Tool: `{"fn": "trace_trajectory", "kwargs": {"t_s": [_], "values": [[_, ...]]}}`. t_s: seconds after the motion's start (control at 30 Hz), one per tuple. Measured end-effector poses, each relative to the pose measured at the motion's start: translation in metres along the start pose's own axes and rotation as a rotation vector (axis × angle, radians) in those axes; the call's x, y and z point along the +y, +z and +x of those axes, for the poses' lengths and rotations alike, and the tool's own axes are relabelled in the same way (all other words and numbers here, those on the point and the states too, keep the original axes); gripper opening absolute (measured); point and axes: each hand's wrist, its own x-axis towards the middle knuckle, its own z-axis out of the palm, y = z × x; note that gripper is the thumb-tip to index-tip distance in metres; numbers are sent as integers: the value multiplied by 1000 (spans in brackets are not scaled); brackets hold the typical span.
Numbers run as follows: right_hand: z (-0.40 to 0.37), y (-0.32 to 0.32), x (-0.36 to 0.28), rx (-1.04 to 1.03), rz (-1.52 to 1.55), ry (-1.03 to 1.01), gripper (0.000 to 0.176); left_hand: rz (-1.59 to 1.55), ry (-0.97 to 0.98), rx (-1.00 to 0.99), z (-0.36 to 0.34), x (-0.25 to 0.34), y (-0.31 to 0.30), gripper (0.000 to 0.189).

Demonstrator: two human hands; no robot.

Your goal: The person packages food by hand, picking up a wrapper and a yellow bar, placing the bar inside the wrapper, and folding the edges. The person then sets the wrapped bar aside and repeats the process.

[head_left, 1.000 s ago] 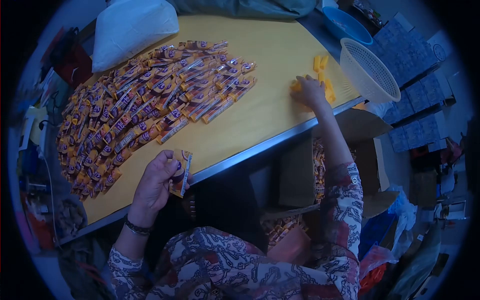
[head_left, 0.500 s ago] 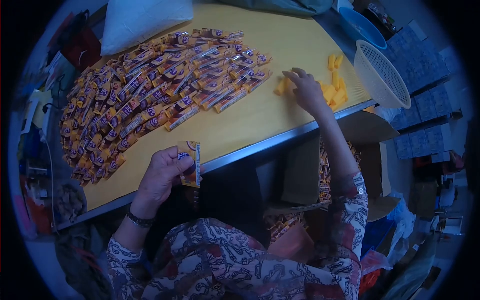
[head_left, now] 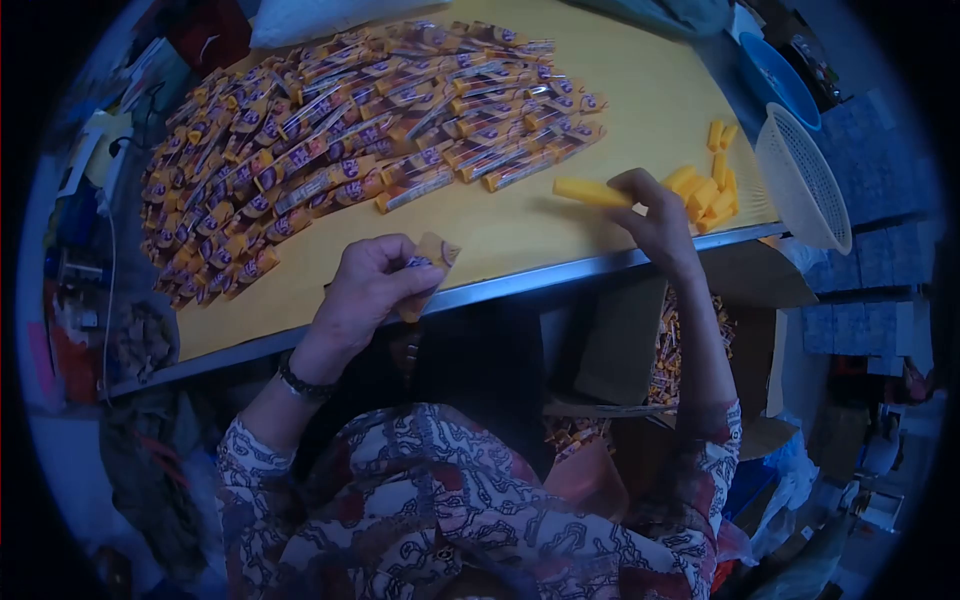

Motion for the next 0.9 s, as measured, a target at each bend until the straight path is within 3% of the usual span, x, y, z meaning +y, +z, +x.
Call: {"fn": "trace_trajectory", "kwargs": {"t_s": [0.1,0.17,0.27,0.37,0.43,0.63,0.9], "values": [[-11,11,-38,56,135,6,24,73,45,30,4,-2,3,16],[-16,21,-56,138,254,-142,26,104,92,57,2,-1,6,16],[-23,37,-78,269,365,-211,27,123,60,116,0,4,9,18],[-25,48,-92,345,311,-320,27,355,178,220,1,0,8,18],[-29,52,-100,354,260,-343,27,498,250,247,1,-1,7,12],[-35,62,-105,351,146,-430,29,632,443,265,3,0,12,17],[-39,52,-104,270,175,-455,30,642,497,232,3,-2,13,14]]}}
